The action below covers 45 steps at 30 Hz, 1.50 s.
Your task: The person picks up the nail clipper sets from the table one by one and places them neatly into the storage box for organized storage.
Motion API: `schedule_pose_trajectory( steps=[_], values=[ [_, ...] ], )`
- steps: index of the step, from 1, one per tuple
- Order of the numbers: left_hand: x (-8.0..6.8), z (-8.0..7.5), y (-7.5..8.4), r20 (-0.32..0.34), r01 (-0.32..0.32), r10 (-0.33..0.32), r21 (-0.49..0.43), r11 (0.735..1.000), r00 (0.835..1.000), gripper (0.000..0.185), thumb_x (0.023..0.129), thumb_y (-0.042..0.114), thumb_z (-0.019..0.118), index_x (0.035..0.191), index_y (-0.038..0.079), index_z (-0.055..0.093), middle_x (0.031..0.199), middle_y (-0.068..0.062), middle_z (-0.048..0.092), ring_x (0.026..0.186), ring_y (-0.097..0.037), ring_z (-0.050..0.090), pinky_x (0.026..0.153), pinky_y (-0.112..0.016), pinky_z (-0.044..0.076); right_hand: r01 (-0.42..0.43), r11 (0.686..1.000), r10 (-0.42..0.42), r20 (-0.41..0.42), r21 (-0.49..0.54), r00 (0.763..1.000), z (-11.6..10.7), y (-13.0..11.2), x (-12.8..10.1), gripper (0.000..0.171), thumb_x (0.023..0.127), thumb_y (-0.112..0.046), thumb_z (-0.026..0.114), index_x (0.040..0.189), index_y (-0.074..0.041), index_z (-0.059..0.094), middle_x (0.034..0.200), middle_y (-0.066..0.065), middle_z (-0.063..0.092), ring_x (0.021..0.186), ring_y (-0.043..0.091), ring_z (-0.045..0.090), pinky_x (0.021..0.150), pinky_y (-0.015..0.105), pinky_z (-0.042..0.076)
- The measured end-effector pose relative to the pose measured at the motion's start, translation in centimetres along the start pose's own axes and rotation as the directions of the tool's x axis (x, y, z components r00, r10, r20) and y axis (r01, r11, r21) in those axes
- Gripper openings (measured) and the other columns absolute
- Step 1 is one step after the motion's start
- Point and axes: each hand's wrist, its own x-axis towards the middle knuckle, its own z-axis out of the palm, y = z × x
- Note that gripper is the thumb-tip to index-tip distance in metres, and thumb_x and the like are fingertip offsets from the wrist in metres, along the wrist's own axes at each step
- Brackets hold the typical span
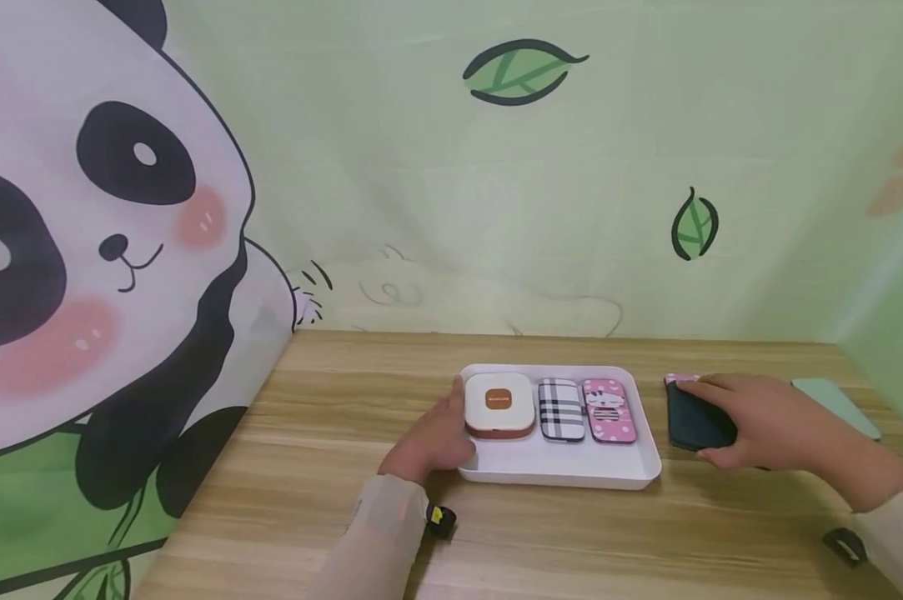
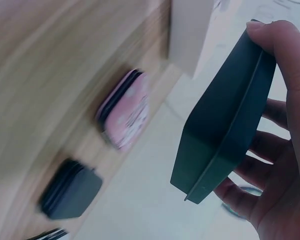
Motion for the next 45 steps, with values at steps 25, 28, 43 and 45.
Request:
schedule_pose_trajectory(
  steps=[25,28,43,45],
  values=[
    [-0.1,-0.3,0.0,0.008,0.005,-0.005,-0.003,1.0,1.0,0.102,0.081,0.01,0.063,0.16,0.001,0.0,0.161,-0.019,0.031,0.142,-0.025,0.039,0.119,-0.04,0.03,0.112,0.992,-0.113,0.01,0.055,0.994,-1.2,-7.3,8.7,0.087,0.075,-0.058,0.078,0.148,-0.017,0.051,0.138,0.011,0.059,0.118,0.031,0.059,0.096,0.051,0.05],
    [0.0,-0.3,-0.1,0.011,0.007,-0.006,-0.006,1.0,1.0,0.103,0.08,0.01,0.064,0.16,0.002,-0.001,0.161,-0.02,0.031,0.142,-0.025,0.039,0.119,-0.041,0.03,0.123,0.991,-0.125,0.025,0.057,0.992,-1.1,-8.0,9.8,0.087,0.076,-0.056,0.077,0.149,-0.019,0.05,0.139,0.009,0.059,0.116,0.029,0.059,0.095,0.049,0.05],
    [0.6,0.0,-0.5,0.024,0.036,-0.035,-0.014,0.999,0.999,0.106,0.08,0.012,0.066,0.161,0.007,-0.003,0.161,-0.019,0.031,0.142,-0.026,0.04,0.118,-0.042,0.032,0.196,0.976,-0.205,0.084,0.099,0.975,0.4,-11.8,14.1,0.083,0.078,-0.054,0.077,0.148,-0.019,0.05,0.138,0.01,0.059,0.113,0.028,0.059,0.093,0.046,0.051],
    [0.6,0.0,-0.5,0.029,0.043,-0.042,-0.011,0.999,0.999,0.106,0.08,0.013,0.065,0.161,0.008,-0.003,0.162,-0.019,0.03,0.142,-0.026,0.039,0.118,-0.041,0.031,0.218,0.972,-0.225,0.082,0.086,0.971,0.8,-12.0,14.5,0.083,0.078,-0.054,0.077,0.148,-0.019,0.051,0.137,0.009,0.059,0.112,0.027,0.06,0.093,0.045,0.051]
  ],
)
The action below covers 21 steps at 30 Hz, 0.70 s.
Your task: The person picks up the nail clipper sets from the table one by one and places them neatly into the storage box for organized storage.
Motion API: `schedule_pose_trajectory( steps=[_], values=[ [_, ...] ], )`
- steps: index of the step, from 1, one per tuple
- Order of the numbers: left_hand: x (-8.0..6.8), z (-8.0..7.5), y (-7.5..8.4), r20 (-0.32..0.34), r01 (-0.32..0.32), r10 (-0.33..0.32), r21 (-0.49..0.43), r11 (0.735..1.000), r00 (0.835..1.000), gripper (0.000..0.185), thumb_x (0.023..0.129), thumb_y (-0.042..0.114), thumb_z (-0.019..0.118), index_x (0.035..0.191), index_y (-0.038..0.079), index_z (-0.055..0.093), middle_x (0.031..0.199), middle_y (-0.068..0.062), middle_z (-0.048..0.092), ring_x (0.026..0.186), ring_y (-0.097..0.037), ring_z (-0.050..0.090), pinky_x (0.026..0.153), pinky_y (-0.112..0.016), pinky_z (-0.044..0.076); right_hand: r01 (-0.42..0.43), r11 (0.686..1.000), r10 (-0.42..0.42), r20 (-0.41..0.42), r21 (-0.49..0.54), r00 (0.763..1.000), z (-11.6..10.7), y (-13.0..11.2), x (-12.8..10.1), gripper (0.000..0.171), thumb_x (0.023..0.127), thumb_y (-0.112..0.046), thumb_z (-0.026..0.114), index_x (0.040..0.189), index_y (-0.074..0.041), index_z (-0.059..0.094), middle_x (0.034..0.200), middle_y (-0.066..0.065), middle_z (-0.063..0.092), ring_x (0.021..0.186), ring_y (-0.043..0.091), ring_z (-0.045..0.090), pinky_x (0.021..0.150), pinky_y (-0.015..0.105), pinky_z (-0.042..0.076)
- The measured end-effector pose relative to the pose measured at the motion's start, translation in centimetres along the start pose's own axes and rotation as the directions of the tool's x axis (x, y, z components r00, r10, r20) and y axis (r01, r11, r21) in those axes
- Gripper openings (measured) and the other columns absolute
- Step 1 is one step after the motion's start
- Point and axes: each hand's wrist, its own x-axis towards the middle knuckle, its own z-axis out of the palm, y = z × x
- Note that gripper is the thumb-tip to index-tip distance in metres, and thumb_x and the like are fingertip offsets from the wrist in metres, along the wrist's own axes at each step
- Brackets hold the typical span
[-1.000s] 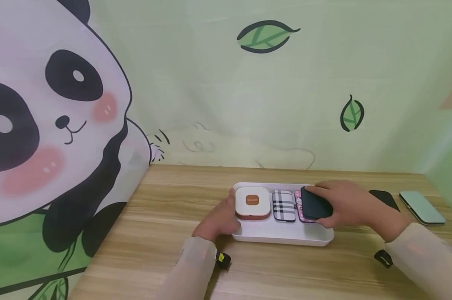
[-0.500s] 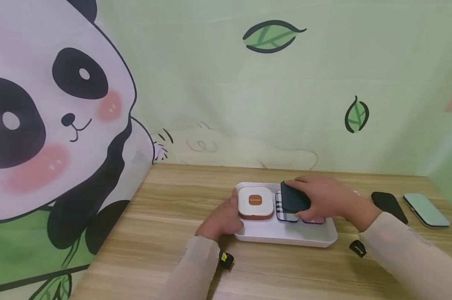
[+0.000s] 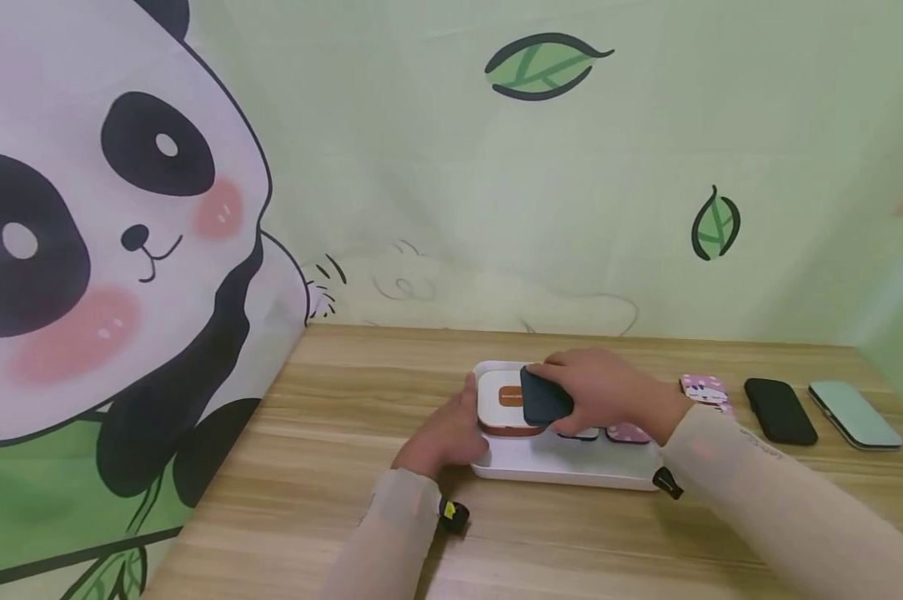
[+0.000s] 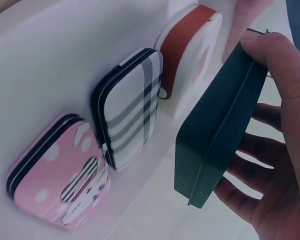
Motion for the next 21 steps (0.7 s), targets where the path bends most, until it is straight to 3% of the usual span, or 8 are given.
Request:
schedule_pose_trajectory(
  steps=[9,21],
  values=[
    [-0.3,-0.3,0.0,-0.001,-0.011,0.011,0.009,1.0,1.0,0.105,0.08,0.016,0.066,0.161,0.005,0.0,0.162,-0.018,0.031,0.135,-0.026,0.047,0.113,-0.042,0.038,0.042,0.999,-0.042,0.015,-0.012,0.999,1.2,-0.8,2.7,0.084,0.077,-0.057,0.076,0.147,-0.018,0.051,0.135,0.008,0.06,0.108,0.024,0.06,0.091,0.043,0.05],
    [-0.2,-0.4,-0.1,0.006,-0.03,0.03,0.01,0.999,1.0,0.103,0.082,0.017,0.064,0.161,0.004,-0.001,0.164,-0.015,0.027,0.143,-0.026,0.04,0.117,-0.041,0.033,0.058,0.998,-0.059,0.072,0.017,0.996,2.1,-2.1,5.2,0.082,0.08,-0.056,0.075,0.147,-0.016,0.051,0.133,0.011,0.06,0.106,0.025,0.06,0.093,0.043,0.049]
  ],
)
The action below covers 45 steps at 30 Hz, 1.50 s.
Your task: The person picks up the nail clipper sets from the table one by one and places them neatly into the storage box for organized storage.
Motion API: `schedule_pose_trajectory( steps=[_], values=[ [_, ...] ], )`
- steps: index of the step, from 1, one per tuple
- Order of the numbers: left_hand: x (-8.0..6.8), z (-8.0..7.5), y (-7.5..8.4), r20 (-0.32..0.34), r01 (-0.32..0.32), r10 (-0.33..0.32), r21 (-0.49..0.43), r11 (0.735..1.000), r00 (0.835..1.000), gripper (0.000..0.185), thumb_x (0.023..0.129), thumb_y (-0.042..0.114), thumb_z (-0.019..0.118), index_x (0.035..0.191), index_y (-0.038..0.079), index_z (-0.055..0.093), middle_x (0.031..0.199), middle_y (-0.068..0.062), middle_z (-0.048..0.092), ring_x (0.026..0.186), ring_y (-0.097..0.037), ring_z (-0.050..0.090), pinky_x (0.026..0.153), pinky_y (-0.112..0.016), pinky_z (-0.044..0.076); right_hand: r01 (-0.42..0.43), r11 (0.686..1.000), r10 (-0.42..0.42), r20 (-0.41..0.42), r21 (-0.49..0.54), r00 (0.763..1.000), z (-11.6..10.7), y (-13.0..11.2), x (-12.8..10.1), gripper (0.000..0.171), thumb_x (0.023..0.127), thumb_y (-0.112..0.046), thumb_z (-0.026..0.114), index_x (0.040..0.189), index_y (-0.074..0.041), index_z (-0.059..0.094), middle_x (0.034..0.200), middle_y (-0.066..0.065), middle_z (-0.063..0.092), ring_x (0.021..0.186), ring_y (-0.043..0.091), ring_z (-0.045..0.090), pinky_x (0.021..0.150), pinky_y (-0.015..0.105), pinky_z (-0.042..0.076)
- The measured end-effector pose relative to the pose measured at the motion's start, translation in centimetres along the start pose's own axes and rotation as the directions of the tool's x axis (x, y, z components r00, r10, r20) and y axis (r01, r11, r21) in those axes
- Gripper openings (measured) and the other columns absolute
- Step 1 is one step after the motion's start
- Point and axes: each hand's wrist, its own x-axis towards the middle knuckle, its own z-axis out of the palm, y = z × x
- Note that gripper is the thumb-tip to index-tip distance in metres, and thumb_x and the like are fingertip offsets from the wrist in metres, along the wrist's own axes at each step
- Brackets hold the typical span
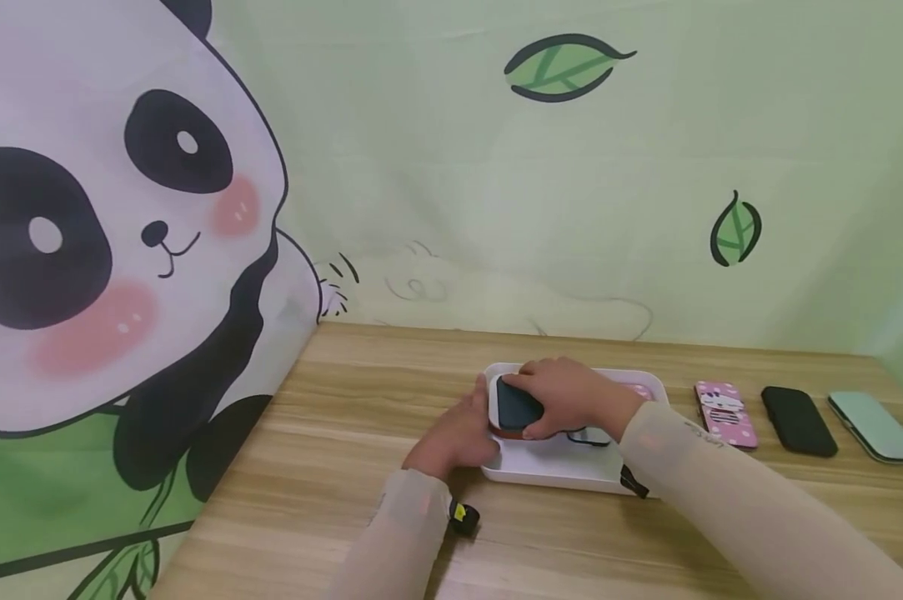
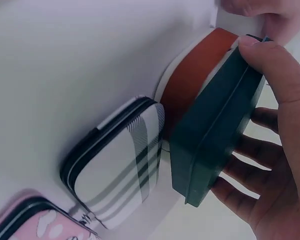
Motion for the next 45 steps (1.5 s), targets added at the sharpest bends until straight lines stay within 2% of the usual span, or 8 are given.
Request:
schedule_pose_trajectory(
  steps=[7,14,21,28,37,45],
  values=[
    [0.2,0.2,0.2,0.0,0.002,-0.002,0.033,0.999,1.0,0.103,0.082,0.02,0.065,0.16,0.003,-0.001,0.161,-0.017,0.032,0.139,-0.027,0.044,0.115,-0.04,0.037,-0.056,0.998,0.054,0.048,0.036,0.997,0.0,-0.1,0.4,0.082,0.083,-0.056,0.074,0.149,-0.014,0.049,0.141,0.016,0.054,0.112,0.03,0.058,0.096,0.047,0.049],
    [0.2,0.2,-0.1,0.006,0.009,-0.009,0.024,1.0,1.0,0.104,0.082,0.019,0.066,0.161,0.004,-0.001,0.161,-0.018,0.032,0.137,-0.028,0.046,0.114,-0.041,0.038,-0.113,0.991,0.105,0.101,0.067,0.989,-0.4,0.2,-0.5,0.081,0.083,-0.056,0.073,0.151,-0.022,0.046,0.149,0.015,0.048,0.124,0.032,0.053,0.103,0.049,0.046],
    [0.8,0.5,-0.8,-0.013,0.003,-0.003,0.024,1.0,1.0,0.107,0.08,0.018,0.066,0.16,0.004,-0.003,0.16,-0.019,0.032,0.133,-0.029,0.049,0.112,-0.041,0.039,-0.107,0.993,0.101,0.107,0.054,0.989,-0.4,0.9,-1.4,0.075,0.085,-0.051,0.072,0.15,-0.023,0.047,0.148,0.016,0.048,0.128,0.033,0.052,0.105,0.051,0.045],
    [-0.2,-0.1,-0.1,-0.016,-0.024,0.024,0.004,1.0,1.0,0.104,0.08,0.017,0.066,0.16,0.001,0.001,0.16,-0.02,0.033,0.136,-0.028,0.046,0.112,-0.039,0.038,-0.134,0.987,0.122,0.134,0.083,0.983,-0.5,0.6,-1.3,0.075,0.087,-0.052,0.07,0.152,-0.022,0.046,0.151,0.015,0.046,0.129,0.031,0.051,0.106,0.049,0.045],
    [-0.1,-0.1,0.0,0.008,-0.002,0.002,0.006,1.0,1.0,0.106,0.08,0.017,0.065,0.161,0.004,-0.002,0.162,-0.018,0.029,0.141,-0.027,0.042,0.115,-0.039,0.036,-0.138,0.987,0.126,0.125,0.089,0.984,-0.2,0.7,-1.2,0.076,0.087,-0.052,0.07,0.152,-0.023,0.045,0.151,0.015,0.045,0.128,0.03,0.05,0.106,0.049,0.045],
    [-0.2,-0.2,0.0,0.005,0.0,0.001,-0.047,0.999,1.0,0.104,0.08,0.015,0.066,0.161,0.005,0.0,0.163,-0.017,0.027,0.145,-0.027,0.037,0.117,-0.041,0.032,-0.151,0.984,0.139,0.127,0.095,0.982,0.0,0.8,-1.4,0.078,0.088,-0.055,0.069,0.154,-0.025,0.042,0.153,0.014,0.043,0.13,0.03,0.049,0.106,0.049,0.044]
  ],
)
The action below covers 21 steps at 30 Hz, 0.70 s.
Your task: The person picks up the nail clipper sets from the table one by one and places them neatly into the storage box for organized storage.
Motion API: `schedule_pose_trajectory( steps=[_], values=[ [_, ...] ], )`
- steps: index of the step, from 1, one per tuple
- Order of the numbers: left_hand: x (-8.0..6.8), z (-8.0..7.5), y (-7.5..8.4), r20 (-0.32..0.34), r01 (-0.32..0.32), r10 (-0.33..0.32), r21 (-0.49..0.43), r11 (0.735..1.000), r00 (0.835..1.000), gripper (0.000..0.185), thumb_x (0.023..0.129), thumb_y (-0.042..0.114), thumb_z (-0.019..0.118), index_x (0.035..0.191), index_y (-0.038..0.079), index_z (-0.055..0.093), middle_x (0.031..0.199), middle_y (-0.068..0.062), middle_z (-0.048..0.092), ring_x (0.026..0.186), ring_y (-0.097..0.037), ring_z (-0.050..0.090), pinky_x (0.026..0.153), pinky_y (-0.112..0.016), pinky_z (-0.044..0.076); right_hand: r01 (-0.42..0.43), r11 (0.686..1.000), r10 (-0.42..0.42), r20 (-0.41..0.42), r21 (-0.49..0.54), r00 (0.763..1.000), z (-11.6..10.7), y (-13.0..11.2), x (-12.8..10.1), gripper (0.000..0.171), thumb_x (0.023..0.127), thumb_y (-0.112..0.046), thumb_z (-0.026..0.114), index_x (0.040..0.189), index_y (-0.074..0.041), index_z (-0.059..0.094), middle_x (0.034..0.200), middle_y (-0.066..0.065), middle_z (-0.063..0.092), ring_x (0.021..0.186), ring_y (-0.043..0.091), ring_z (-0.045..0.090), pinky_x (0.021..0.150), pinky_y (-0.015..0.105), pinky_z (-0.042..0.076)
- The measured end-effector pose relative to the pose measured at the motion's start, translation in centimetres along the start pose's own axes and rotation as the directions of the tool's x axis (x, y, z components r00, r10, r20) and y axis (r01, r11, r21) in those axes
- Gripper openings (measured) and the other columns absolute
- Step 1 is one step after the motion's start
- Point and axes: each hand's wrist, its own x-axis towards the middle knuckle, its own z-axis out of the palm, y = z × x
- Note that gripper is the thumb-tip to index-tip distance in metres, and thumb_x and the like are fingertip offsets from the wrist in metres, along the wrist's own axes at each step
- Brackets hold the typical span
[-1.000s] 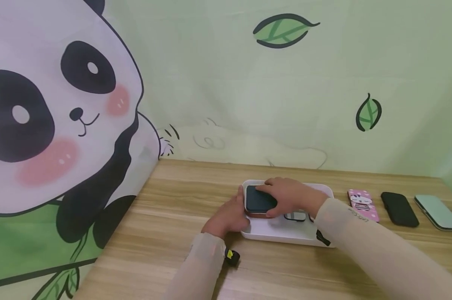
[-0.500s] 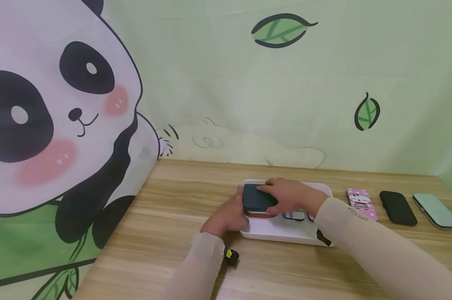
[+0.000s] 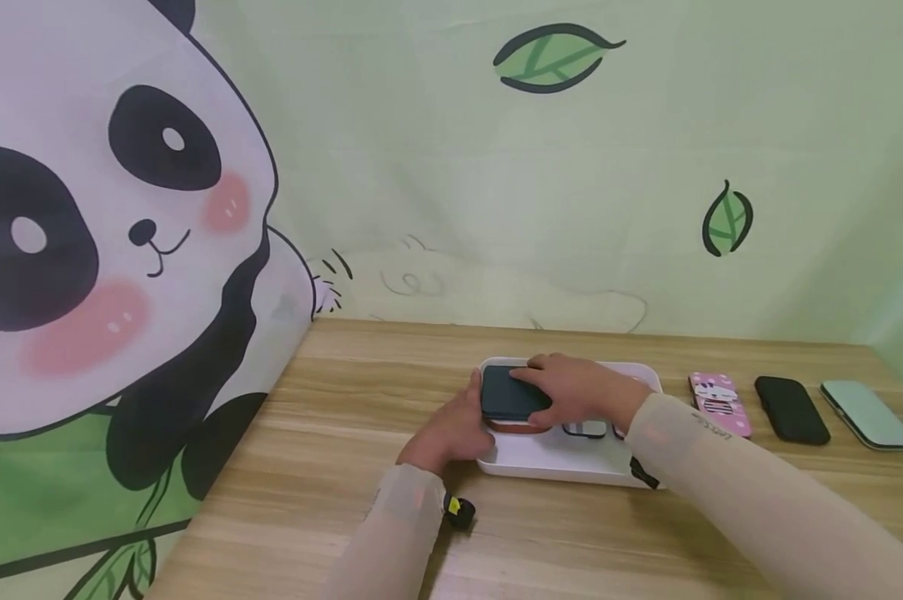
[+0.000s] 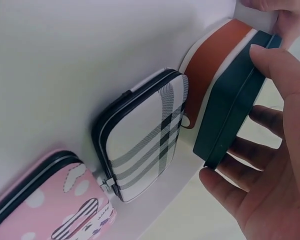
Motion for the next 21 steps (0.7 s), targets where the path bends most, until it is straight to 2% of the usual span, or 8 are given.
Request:
schedule_pose_trajectory(
  steps=[3,8,10,16,21],
  values=[
    [0.1,0.1,-0.1,-0.005,-0.002,0.002,-0.008,1.0,1.0,0.105,0.08,0.015,0.066,0.161,0.005,0.0,0.163,-0.018,0.028,0.141,-0.026,0.04,0.116,-0.04,0.034,-0.003,1.0,0.004,-0.01,0.027,1.0,-0.1,0.5,-0.4,0.083,0.087,-0.057,0.069,0.156,-0.026,0.036,0.156,0.014,0.04,0.133,0.031,0.047,0.108,0.051,0.043],
    [0.3,0.2,-0.2,-0.029,-0.025,0.024,-0.016,1.0,0.999,0.106,0.078,0.012,0.067,0.16,0.003,0.001,0.161,-0.02,0.031,0.137,-0.026,0.044,0.115,-0.041,0.035,-0.005,0.998,0.01,-0.09,0.055,0.996,-1.0,2.4,-1.9,0.091,0.086,-0.056,0.07,0.159,-0.024,0.027,0.156,0.016,0.04,0.137,0.036,0.045,0.11,0.055,0.039],
    [0.4,0.2,-0.2,-0.028,-0.026,0.025,-0.023,0.999,0.999,0.106,0.078,0.011,0.067,0.16,0.003,0.001,0.161,-0.02,0.03,0.138,-0.026,0.043,0.116,-0.041,0.033,-0.022,0.998,0.028,-0.108,0.051,0.994,-1.5,3.4,-2.7,0.09,0.086,-0.054,0.071,0.159,-0.022,0.029,0.156,0.017,0.04,0.138,0.038,0.044,0.11,0.058,0.038],
    [0.2,0.1,0.0,-0.015,-0.004,0.004,-0.044,0.999,1.0,0.105,0.08,0.011,0.066,0.161,0.006,0.0,0.163,-0.017,0.027,0.138,-0.025,0.041,0.118,-0.041,0.031,-0.11,0.99,0.118,-0.086,0.09,0.989,-2.4,6.5,-5.2,0.082,0.089,-0.048,0.07,0.156,-0.018,0.034,0.154,0.022,0.039,0.139,0.045,0.04,0.108,0.065,0.036],
    [0.2,0.2,0.0,-0.022,-0.011,0.01,-0.037,0.999,1.0,0.105,0.08,0.012,0.066,0.161,0.005,0.0,0.163,-0.017,0.026,0.142,-0.025,0.039,0.118,-0.04,0.031,-0.141,0.987,0.149,-0.093,0.081,0.984,-2.4,8.8,-7.1,0.079,0.09,-0.05,0.068,0.155,-0.016,0.038,0.151,0.023,0.043,0.137,0.046,0.041,0.107,0.065,0.036]
  ],
)
